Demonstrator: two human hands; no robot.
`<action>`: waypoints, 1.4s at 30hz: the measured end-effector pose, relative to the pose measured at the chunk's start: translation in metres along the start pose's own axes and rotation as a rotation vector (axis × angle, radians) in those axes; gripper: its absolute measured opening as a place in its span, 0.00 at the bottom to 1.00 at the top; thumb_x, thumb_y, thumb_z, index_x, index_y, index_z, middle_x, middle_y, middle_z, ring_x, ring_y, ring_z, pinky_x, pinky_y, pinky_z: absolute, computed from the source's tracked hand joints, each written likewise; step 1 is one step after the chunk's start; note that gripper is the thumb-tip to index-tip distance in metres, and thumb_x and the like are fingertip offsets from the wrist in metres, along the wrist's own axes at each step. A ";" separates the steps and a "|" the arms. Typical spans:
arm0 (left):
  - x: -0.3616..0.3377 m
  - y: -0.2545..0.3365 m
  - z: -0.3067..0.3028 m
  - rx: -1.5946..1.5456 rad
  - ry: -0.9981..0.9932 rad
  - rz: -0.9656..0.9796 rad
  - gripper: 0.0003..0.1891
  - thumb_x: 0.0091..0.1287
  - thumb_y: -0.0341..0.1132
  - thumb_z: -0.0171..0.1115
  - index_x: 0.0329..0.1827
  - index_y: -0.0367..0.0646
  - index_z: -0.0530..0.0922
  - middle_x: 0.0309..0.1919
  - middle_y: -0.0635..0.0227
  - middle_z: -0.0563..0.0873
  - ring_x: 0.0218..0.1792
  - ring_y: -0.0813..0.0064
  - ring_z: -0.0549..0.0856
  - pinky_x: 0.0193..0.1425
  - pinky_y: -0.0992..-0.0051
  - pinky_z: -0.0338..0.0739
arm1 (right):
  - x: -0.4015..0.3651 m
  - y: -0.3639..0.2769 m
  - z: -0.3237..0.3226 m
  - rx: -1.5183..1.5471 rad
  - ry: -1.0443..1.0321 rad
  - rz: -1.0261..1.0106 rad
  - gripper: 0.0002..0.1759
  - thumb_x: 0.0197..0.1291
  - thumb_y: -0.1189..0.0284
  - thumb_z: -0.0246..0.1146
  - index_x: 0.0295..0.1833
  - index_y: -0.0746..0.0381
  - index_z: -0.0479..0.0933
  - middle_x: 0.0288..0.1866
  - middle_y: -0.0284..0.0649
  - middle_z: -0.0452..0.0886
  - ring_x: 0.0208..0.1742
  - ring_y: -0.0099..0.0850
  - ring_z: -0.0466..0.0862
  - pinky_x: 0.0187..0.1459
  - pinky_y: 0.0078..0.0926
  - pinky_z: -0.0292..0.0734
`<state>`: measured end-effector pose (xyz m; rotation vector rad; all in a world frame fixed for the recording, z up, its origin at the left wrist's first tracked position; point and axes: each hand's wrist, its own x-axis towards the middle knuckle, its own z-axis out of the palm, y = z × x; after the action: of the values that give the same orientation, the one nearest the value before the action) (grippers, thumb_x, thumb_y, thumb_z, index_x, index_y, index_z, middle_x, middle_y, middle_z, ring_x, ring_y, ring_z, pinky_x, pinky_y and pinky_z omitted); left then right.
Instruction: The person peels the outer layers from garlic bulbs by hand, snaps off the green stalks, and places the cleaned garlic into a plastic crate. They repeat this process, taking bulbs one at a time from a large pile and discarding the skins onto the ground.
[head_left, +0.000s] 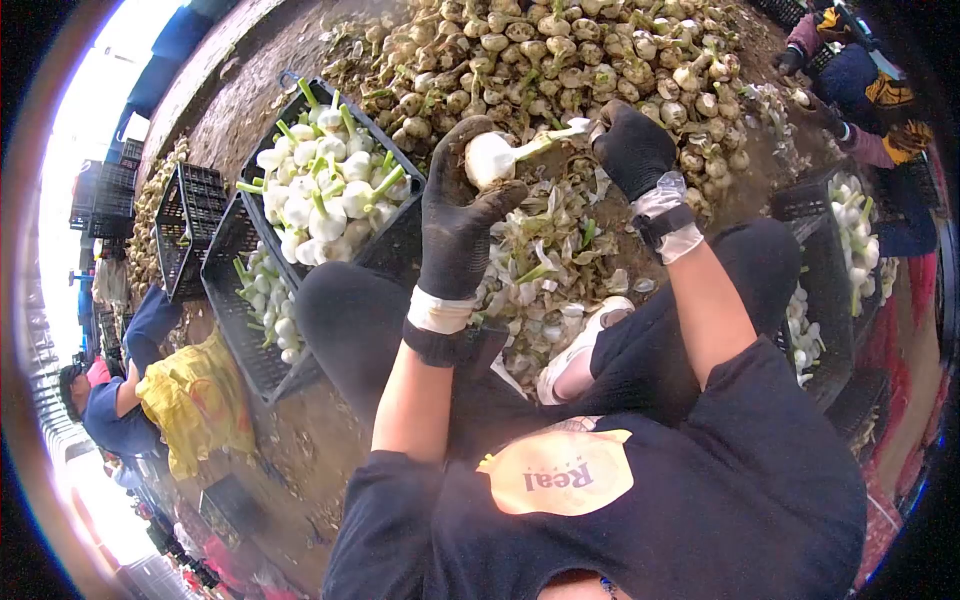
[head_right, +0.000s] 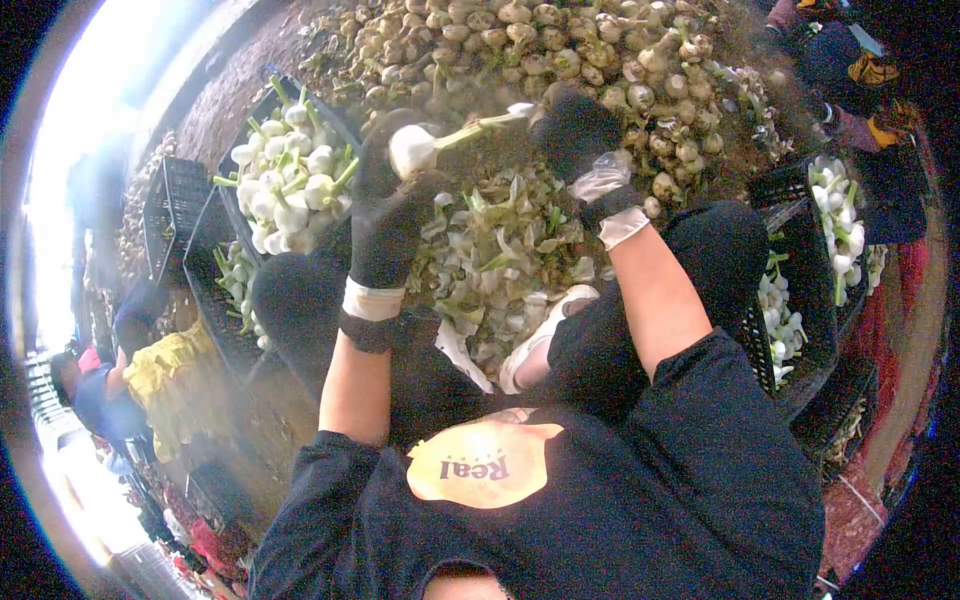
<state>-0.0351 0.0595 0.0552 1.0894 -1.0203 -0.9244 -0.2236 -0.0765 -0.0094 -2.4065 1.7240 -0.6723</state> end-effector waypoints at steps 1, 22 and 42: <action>0.000 -0.003 -0.001 0.049 0.018 0.023 0.35 0.52 0.20 0.69 0.66 0.40 0.70 0.54 0.62 0.79 0.50 0.71 0.82 0.58 0.66 0.82 | -0.001 0.001 -0.002 -0.004 -0.025 -0.001 0.14 0.61 0.59 0.63 0.42 0.57 0.81 0.37 0.50 0.85 0.39 0.51 0.86 0.39 0.48 0.80; -0.007 0.001 -0.022 -0.081 -0.100 -0.094 0.30 0.60 0.29 0.67 0.68 0.39 0.72 0.60 0.64 0.79 0.57 0.75 0.79 0.63 0.76 0.74 | -0.027 -0.079 -0.034 0.463 0.087 -0.578 0.11 0.56 0.66 0.67 0.45 0.55 0.86 0.33 0.45 0.83 0.34 0.47 0.83 0.35 0.40 0.77; 0.003 -0.011 -0.020 0.533 -0.045 0.076 0.23 0.59 0.35 0.76 0.58 0.41 0.83 0.47 0.60 0.85 0.49 0.68 0.84 0.58 0.71 0.76 | -0.036 -0.084 -0.035 0.296 0.167 -0.436 0.09 0.45 0.69 0.69 0.35 0.56 0.84 0.30 0.46 0.83 0.32 0.47 0.84 0.33 0.41 0.78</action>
<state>-0.0161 0.0593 0.0424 1.4599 -1.3807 -0.6285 -0.1739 -0.0085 0.0394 -2.5773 1.0427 -1.1192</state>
